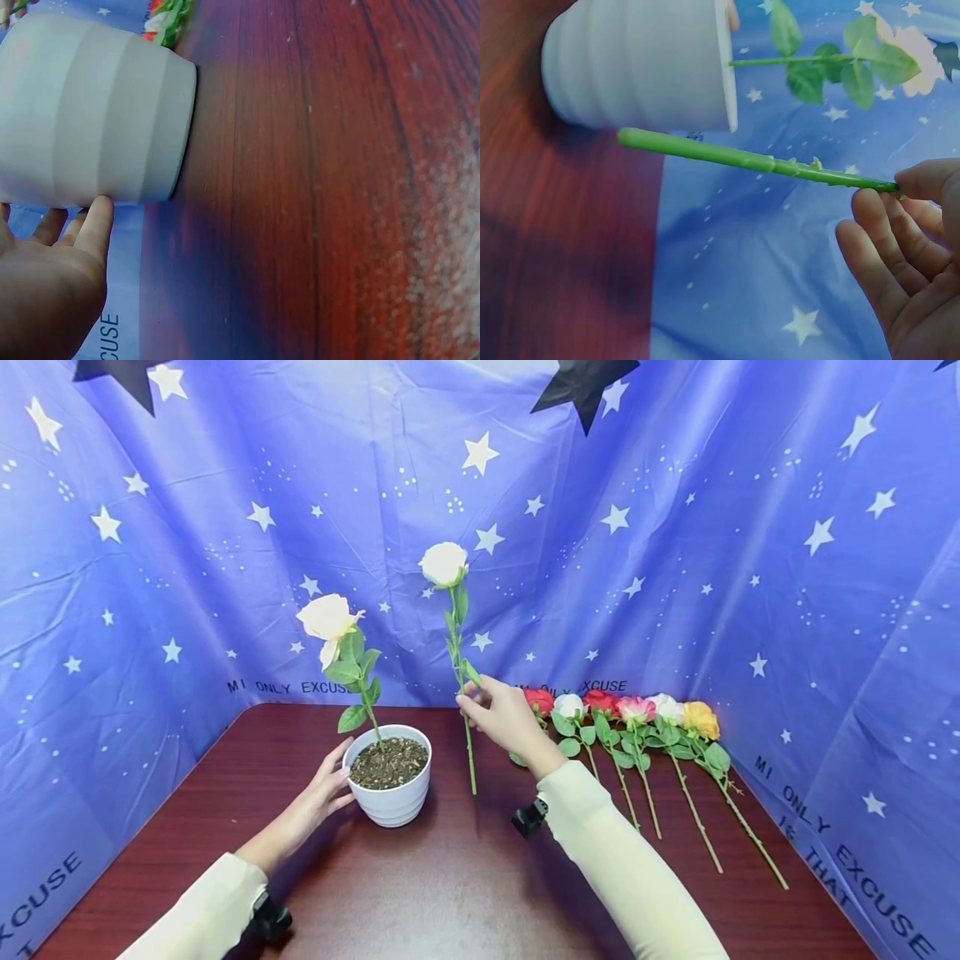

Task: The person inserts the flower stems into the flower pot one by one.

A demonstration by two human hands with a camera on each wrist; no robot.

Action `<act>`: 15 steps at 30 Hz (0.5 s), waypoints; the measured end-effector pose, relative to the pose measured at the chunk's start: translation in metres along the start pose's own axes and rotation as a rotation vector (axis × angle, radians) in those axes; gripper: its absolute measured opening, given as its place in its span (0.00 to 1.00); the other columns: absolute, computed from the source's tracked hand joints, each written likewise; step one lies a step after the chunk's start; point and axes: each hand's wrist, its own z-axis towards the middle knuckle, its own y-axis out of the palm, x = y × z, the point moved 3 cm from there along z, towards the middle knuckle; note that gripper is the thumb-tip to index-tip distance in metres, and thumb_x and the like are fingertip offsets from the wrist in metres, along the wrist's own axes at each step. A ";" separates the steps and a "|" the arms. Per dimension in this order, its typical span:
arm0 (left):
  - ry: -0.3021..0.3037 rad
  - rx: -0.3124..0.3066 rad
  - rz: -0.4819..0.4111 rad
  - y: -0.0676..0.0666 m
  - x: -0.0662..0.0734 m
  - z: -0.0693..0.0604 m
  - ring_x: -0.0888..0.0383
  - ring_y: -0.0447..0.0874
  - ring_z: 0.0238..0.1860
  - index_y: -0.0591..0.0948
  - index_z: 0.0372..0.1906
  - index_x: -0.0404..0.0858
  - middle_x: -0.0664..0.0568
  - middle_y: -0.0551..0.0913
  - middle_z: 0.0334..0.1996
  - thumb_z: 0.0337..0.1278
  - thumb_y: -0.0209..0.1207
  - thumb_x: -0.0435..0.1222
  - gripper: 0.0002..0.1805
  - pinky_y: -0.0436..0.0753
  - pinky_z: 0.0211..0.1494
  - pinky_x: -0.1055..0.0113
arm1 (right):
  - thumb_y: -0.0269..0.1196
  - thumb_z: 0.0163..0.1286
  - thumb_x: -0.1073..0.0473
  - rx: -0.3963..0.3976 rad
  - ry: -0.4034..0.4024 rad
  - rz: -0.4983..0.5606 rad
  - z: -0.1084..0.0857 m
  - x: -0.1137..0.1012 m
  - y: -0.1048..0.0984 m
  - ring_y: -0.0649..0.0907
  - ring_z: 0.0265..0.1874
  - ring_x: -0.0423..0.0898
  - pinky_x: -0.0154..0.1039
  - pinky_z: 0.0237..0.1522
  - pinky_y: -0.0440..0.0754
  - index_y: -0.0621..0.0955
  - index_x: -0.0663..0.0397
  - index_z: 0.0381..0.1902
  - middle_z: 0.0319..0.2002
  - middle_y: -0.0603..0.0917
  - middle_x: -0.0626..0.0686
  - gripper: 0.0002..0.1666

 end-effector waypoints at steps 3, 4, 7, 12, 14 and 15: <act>0.002 -0.003 -0.002 0.000 0.001 0.000 0.40 0.46 0.75 0.42 0.81 0.46 0.42 0.40 0.79 0.79 0.40 0.44 0.34 0.59 0.73 0.40 | 0.65 0.72 0.56 0.038 -0.055 0.041 0.007 -0.010 0.002 0.86 0.25 0.53 0.43 0.29 0.87 0.82 0.57 0.42 0.28 0.86 0.52 0.09; 0.003 -0.004 -0.002 0.000 0.001 0.000 0.40 0.46 0.75 0.43 0.81 0.46 0.41 0.39 0.79 0.79 0.40 0.44 0.34 0.59 0.73 0.40 | 0.65 0.72 0.57 0.050 -0.071 0.052 0.010 -0.014 0.003 0.86 0.25 0.54 0.44 0.29 0.87 0.82 0.57 0.42 0.27 0.86 0.51 0.09; 0.002 -0.002 -0.002 0.000 0.001 0.000 0.40 0.46 0.75 0.42 0.81 0.46 0.42 0.39 0.79 0.79 0.40 0.44 0.34 0.59 0.73 0.40 | 0.65 0.72 0.57 0.070 -0.115 0.064 0.016 -0.024 0.006 0.86 0.26 0.56 0.41 0.28 0.87 0.82 0.56 0.42 0.26 0.87 0.50 0.07; 0.002 0.000 0.003 0.000 0.000 -0.001 0.40 0.47 0.75 0.42 0.81 0.46 0.41 0.40 0.78 0.79 0.40 0.44 0.34 0.59 0.73 0.40 | 0.64 0.73 0.56 0.102 -0.172 0.027 0.022 -0.037 0.012 0.86 0.24 0.49 0.38 0.29 0.86 0.82 0.52 0.42 0.26 0.86 0.47 0.06; 0.006 0.000 0.005 0.000 0.001 -0.001 0.40 0.46 0.75 0.42 0.81 0.45 0.41 0.40 0.78 0.79 0.40 0.44 0.34 0.59 0.73 0.40 | 0.65 0.73 0.56 0.114 -0.189 0.039 0.025 -0.040 0.015 0.85 0.24 0.46 0.39 0.30 0.86 0.81 0.52 0.42 0.27 0.87 0.48 0.06; 0.008 -0.001 0.006 0.000 0.001 -0.001 0.40 0.46 0.75 0.42 0.81 0.45 0.41 0.40 0.78 0.79 0.40 0.44 0.34 0.59 0.73 0.40 | 0.65 0.73 0.56 0.120 -0.195 0.055 0.026 -0.041 0.016 0.86 0.24 0.46 0.40 0.30 0.87 0.81 0.53 0.42 0.28 0.87 0.48 0.06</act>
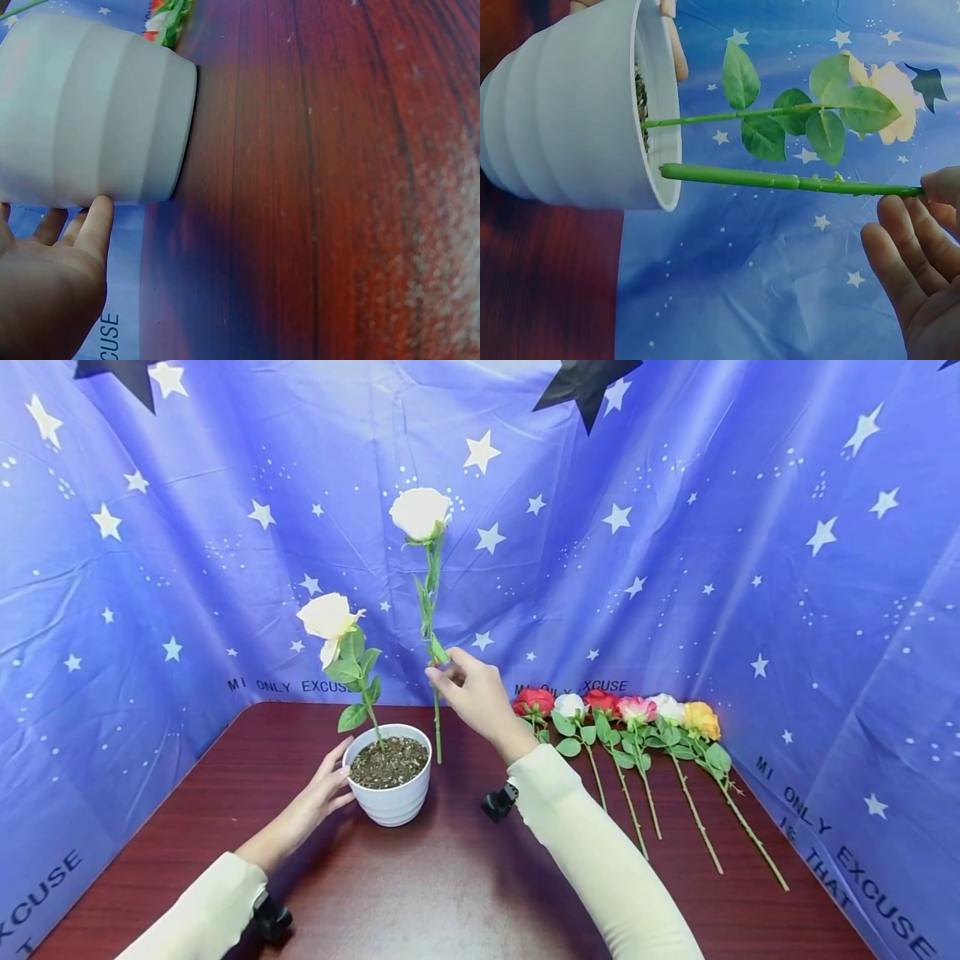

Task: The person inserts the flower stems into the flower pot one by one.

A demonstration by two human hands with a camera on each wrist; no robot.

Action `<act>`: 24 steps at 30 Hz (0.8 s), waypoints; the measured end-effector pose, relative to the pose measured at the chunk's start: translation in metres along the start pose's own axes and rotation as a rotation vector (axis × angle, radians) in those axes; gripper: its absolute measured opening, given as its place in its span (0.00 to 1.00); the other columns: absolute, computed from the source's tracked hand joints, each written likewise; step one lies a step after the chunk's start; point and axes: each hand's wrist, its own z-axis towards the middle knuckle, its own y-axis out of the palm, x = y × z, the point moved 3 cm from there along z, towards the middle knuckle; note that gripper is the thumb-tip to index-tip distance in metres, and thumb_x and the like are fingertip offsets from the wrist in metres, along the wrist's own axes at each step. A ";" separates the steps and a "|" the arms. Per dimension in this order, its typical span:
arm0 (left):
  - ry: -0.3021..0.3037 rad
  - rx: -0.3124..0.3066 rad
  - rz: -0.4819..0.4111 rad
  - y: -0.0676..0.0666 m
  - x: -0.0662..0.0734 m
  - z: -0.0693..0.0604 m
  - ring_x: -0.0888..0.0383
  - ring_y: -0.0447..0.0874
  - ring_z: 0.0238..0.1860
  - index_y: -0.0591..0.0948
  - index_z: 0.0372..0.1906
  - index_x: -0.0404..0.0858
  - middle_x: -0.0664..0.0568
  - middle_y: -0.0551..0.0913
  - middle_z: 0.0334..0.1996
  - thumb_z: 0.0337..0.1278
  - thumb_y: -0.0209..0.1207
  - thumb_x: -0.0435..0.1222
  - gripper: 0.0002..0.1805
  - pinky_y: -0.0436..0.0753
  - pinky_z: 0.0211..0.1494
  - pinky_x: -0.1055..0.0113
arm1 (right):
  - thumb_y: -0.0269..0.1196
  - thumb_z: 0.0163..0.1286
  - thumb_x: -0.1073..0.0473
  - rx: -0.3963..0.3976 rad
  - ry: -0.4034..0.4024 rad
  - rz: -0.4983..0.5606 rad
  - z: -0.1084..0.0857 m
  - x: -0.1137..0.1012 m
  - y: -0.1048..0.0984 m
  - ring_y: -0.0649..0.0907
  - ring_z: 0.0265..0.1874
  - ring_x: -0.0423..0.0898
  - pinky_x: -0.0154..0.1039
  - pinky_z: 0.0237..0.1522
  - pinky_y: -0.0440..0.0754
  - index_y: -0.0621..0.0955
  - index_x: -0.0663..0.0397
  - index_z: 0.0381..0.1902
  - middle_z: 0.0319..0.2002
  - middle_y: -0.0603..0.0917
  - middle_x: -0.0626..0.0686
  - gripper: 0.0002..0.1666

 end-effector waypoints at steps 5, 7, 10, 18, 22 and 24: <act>0.006 0.002 0.003 -0.001 -0.001 0.000 0.40 0.46 0.75 0.43 0.81 0.45 0.42 0.40 0.79 0.80 0.40 0.43 0.34 0.60 0.72 0.40 | 0.65 0.72 0.58 0.022 -0.008 0.065 0.004 -0.002 0.010 0.86 0.25 0.46 0.41 0.30 0.87 0.83 0.57 0.45 0.31 0.88 0.53 0.08; 0.009 0.003 0.003 -0.001 -0.001 0.000 0.40 0.46 0.75 0.42 0.81 0.44 0.42 0.40 0.79 0.80 0.40 0.43 0.34 0.60 0.72 0.40 | 0.66 0.72 0.58 0.024 -0.012 0.073 0.005 -0.003 0.015 0.86 0.25 0.47 0.40 0.29 0.87 0.83 0.59 0.46 0.32 0.88 0.53 0.10; 0.012 0.002 0.004 -0.001 0.000 0.000 0.40 0.46 0.75 0.42 0.81 0.43 0.42 0.39 0.79 0.79 0.40 0.43 0.35 0.60 0.72 0.40 | 0.66 0.71 0.57 0.030 -0.009 0.077 0.006 -0.002 0.023 0.87 0.27 0.49 0.38 0.29 0.87 0.84 0.59 0.46 0.33 0.89 0.52 0.12; 0.003 0.010 -0.001 -0.001 0.000 0.000 0.41 0.47 0.75 0.42 0.81 0.44 0.41 0.41 0.78 0.79 0.40 0.43 0.34 0.60 0.72 0.40 | 0.66 0.71 0.54 0.050 -0.002 0.045 0.007 0.005 0.044 0.88 0.29 0.49 0.36 0.28 0.85 0.84 0.53 0.47 0.37 0.89 0.50 0.11; 0.001 0.008 -0.003 0.000 -0.001 0.000 0.41 0.47 0.75 0.42 0.81 0.44 0.41 0.41 0.78 0.79 0.40 0.43 0.35 0.60 0.72 0.40 | 0.66 0.71 0.54 0.057 0.018 0.024 0.007 0.011 0.051 0.88 0.29 0.50 0.34 0.28 0.85 0.85 0.53 0.46 0.37 0.90 0.50 0.11; 0.000 0.009 -0.004 0.000 -0.001 0.000 0.40 0.47 0.75 0.42 0.81 0.44 0.41 0.41 0.78 0.79 0.40 0.43 0.35 0.60 0.72 0.40 | 0.66 0.71 0.53 0.060 0.023 0.008 0.006 0.013 0.054 0.88 0.27 0.49 0.34 0.28 0.85 0.85 0.52 0.45 0.37 0.90 0.50 0.11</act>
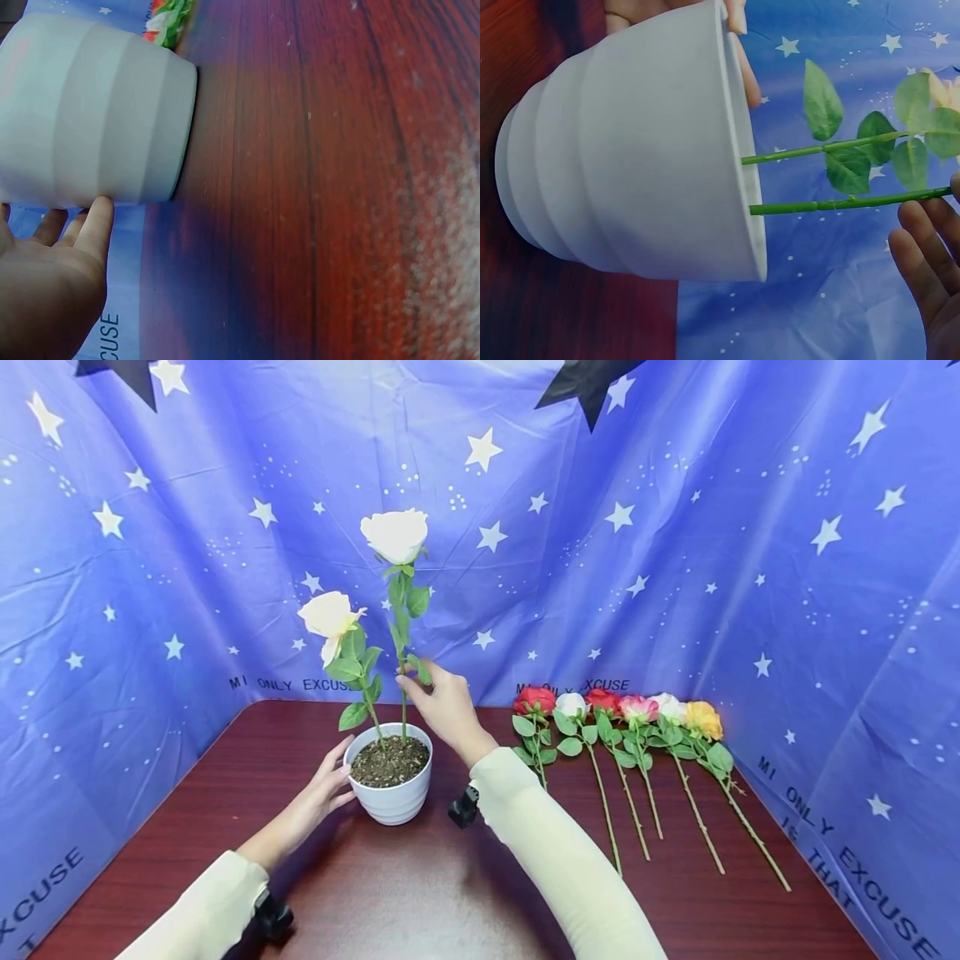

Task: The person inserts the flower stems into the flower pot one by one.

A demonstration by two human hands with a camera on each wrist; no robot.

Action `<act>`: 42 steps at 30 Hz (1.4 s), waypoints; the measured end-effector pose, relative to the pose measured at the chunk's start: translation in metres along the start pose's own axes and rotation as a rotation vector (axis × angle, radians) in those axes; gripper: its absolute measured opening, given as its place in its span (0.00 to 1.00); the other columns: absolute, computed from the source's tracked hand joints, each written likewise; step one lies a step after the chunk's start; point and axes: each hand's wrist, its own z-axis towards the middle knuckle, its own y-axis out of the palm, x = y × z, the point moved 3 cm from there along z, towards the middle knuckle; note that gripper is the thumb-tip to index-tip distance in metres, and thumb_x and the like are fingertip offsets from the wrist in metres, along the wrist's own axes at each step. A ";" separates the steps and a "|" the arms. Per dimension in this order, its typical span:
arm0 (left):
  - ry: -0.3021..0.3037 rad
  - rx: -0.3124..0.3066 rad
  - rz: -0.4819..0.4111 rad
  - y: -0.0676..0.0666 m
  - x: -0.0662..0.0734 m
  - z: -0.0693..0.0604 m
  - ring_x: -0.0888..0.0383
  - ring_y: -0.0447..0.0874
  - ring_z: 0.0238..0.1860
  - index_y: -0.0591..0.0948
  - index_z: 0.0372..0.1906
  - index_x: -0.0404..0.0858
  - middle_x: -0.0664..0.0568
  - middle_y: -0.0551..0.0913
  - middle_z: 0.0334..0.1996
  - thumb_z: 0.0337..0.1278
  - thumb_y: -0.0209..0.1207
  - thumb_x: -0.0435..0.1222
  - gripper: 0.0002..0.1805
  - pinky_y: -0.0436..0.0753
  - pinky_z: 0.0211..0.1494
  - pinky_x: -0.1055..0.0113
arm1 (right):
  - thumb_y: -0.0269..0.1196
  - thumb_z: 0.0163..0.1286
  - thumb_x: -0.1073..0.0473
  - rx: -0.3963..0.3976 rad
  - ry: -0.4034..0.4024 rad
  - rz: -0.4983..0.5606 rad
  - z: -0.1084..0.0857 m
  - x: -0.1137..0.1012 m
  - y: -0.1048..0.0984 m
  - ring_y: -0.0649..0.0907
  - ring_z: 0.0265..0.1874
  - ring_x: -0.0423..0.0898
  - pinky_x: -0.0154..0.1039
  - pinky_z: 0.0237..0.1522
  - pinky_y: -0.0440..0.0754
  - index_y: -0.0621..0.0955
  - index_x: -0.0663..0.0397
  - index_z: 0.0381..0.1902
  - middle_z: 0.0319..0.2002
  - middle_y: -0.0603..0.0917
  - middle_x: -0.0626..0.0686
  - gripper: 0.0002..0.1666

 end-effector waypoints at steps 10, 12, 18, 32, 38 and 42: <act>-0.001 0.000 -0.003 -0.001 -0.001 0.001 0.41 0.48 0.75 0.42 0.81 0.44 0.41 0.42 0.78 0.79 0.40 0.43 0.35 0.59 0.73 0.40 | 0.66 0.72 0.54 -0.007 0.014 -0.014 -0.001 0.004 0.007 0.87 0.27 0.42 0.33 0.28 0.85 0.84 0.52 0.46 0.36 0.90 0.50 0.10; -0.002 0.000 -0.003 -0.001 -0.001 0.001 0.41 0.47 0.75 0.42 0.81 0.44 0.40 0.42 0.78 0.79 0.40 0.43 0.35 0.59 0.73 0.40 | 0.66 0.72 0.54 -0.021 0.019 -0.020 -0.002 0.005 0.009 0.87 0.27 0.40 0.33 0.29 0.85 0.84 0.52 0.46 0.37 0.90 0.50 0.10; -0.006 -0.001 -0.007 0.000 -0.002 0.002 0.40 0.47 0.75 0.42 0.81 0.44 0.42 0.39 0.79 0.79 0.40 0.43 0.35 0.59 0.73 0.40 | 0.65 0.72 0.53 -0.049 -0.004 -0.105 -0.006 0.010 0.013 0.87 0.29 0.38 0.36 0.33 0.84 0.84 0.49 0.45 0.36 0.89 0.48 0.09; -0.011 0.002 -0.011 0.001 -0.001 0.003 0.41 0.46 0.75 0.42 0.81 0.45 0.42 0.39 0.79 0.79 0.40 0.43 0.35 0.58 0.73 0.40 | 0.66 0.71 0.53 -0.075 -0.003 -0.113 -0.014 0.022 0.020 0.86 0.32 0.36 0.37 0.41 0.83 0.85 0.50 0.45 0.36 0.89 0.46 0.09; -0.010 0.007 -0.008 0.002 -0.001 0.002 0.41 0.47 0.75 0.42 0.81 0.45 0.41 0.40 0.78 0.79 0.40 0.43 0.34 0.59 0.73 0.40 | 0.66 0.71 0.54 -0.066 0.027 -0.085 -0.016 0.030 0.022 0.86 0.30 0.35 0.36 0.39 0.84 0.85 0.50 0.44 0.34 0.89 0.44 0.09; -0.009 0.009 -0.008 0.002 0.000 0.001 0.41 0.47 0.75 0.42 0.81 0.46 0.41 0.40 0.78 0.79 0.40 0.43 0.34 0.59 0.73 0.40 | 0.66 0.71 0.54 -0.068 0.043 -0.049 -0.018 0.030 0.023 0.86 0.30 0.37 0.36 0.39 0.84 0.85 0.52 0.43 0.34 0.89 0.45 0.09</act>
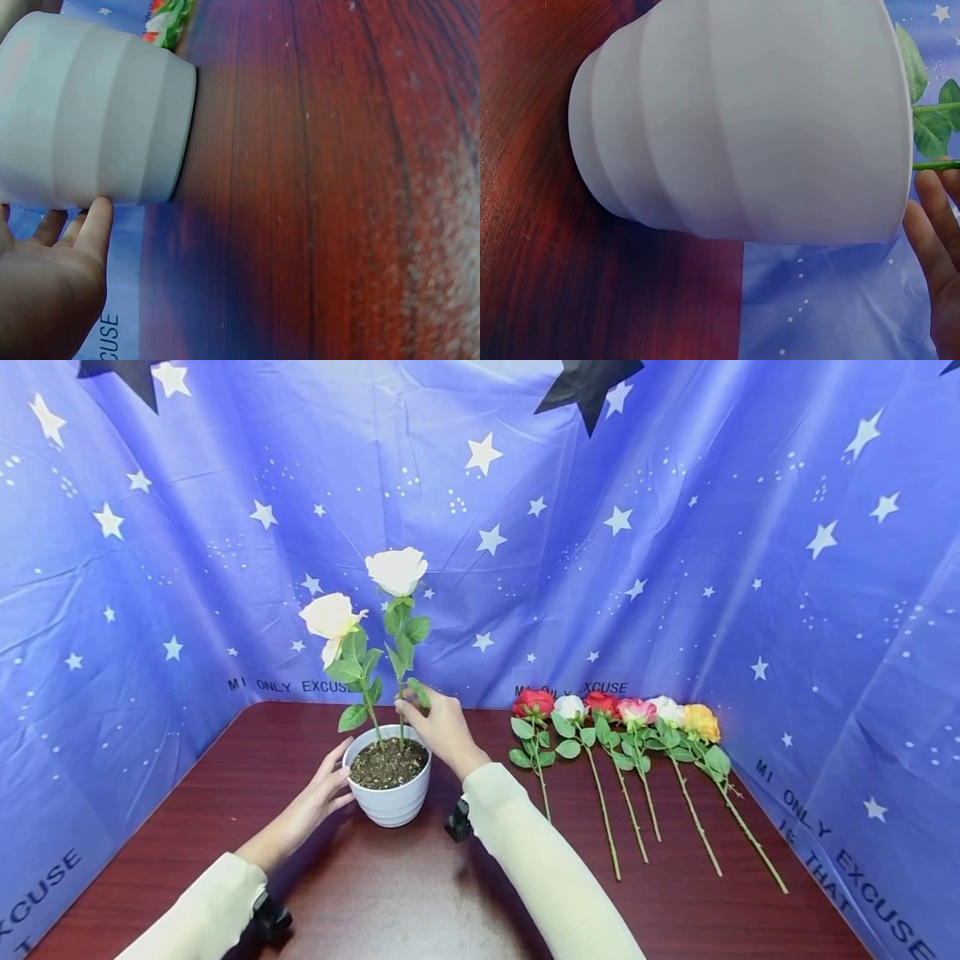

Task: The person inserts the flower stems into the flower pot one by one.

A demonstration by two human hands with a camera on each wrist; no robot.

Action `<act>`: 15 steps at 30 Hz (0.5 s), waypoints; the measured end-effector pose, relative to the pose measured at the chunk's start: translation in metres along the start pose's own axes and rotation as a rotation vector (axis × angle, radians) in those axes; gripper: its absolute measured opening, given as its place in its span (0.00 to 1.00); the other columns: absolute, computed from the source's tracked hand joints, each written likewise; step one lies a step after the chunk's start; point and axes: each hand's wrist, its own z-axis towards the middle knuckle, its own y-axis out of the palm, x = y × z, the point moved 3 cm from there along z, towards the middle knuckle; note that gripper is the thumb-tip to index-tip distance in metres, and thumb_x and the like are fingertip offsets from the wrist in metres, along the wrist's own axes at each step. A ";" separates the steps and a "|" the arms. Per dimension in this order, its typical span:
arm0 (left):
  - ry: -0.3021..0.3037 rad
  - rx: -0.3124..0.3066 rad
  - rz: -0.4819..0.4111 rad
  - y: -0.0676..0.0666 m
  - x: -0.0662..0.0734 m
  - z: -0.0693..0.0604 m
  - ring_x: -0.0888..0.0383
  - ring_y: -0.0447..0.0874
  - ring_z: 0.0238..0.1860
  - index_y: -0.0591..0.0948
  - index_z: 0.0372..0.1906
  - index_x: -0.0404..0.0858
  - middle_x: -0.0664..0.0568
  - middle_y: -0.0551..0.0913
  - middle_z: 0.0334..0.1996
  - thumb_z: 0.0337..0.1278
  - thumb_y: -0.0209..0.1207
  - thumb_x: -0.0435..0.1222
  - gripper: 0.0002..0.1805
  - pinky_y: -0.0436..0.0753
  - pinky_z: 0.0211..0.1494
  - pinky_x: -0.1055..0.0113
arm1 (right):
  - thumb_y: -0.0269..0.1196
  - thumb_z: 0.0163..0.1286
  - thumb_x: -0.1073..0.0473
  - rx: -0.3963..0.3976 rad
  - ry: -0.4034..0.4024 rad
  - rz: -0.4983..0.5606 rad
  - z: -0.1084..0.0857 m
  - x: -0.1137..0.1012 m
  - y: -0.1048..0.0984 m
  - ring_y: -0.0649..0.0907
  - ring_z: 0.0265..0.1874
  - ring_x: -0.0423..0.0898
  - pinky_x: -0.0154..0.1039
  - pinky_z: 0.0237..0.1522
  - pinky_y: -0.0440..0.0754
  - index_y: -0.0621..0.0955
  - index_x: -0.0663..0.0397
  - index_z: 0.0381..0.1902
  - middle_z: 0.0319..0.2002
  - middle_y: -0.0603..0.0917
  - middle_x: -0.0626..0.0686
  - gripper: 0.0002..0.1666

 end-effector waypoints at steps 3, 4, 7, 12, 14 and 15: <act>0.000 -0.001 0.002 0.000 0.000 0.000 0.41 0.47 0.75 0.42 0.81 0.45 0.41 0.40 0.78 0.79 0.40 0.44 0.35 0.59 0.73 0.40 | 0.66 0.71 0.54 -0.001 -0.003 0.004 0.000 0.000 0.001 0.86 0.30 0.37 0.36 0.38 0.84 0.85 0.50 0.43 0.34 0.89 0.45 0.08; 0.001 -0.002 0.001 0.000 0.001 0.000 0.41 0.47 0.75 0.42 0.81 0.45 0.41 0.40 0.78 0.79 0.40 0.44 0.35 0.59 0.73 0.40 | 0.66 0.71 0.53 0.000 -0.008 0.001 0.000 -0.001 0.001 0.86 0.30 0.37 0.35 0.38 0.84 0.85 0.50 0.43 0.34 0.89 0.45 0.08; 0.002 -0.005 0.004 0.000 0.001 0.000 0.41 0.47 0.75 0.41 0.81 0.44 0.40 0.41 0.78 0.79 0.40 0.44 0.35 0.59 0.73 0.40 | 0.67 0.70 0.54 0.014 -0.036 -0.033 0.000 0.000 0.003 0.86 0.30 0.37 0.35 0.38 0.83 0.85 0.50 0.42 0.34 0.89 0.45 0.07; -0.002 0.000 0.009 0.000 0.001 -0.001 0.41 0.47 0.75 0.42 0.81 0.45 0.41 0.41 0.78 0.79 0.40 0.43 0.35 0.59 0.73 0.40 | 0.68 0.68 0.59 0.020 -0.060 -0.074 0.000 0.002 0.004 0.85 0.28 0.38 0.36 0.35 0.81 0.85 0.52 0.38 0.29 0.87 0.45 0.04; -0.004 0.003 0.009 0.000 0.001 -0.001 0.41 0.47 0.75 0.42 0.81 0.45 0.41 0.40 0.78 0.79 0.40 0.43 0.35 0.59 0.73 0.40 | 0.68 0.68 0.59 0.012 -0.056 -0.080 0.001 0.002 0.004 0.84 0.28 0.37 0.35 0.34 0.80 0.84 0.52 0.38 0.28 0.87 0.44 0.03; -0.002 0.004 0.010 -0.001 0.001 -0.001 0.41 0.47 0.75 0.42 0.81 0.45 0.41 0.40 0.78 0.79 0.40 0.43 0.35 0.59 0.73 0.40 | 0.68 0.68 0.59 0.010 -0.053 -0.081 0.001 0.002 0.004 0.84 0.29 0.37 0.35 0.35 0.80 0.84 0.52 0.38 0.29 0.87 0.44 0.03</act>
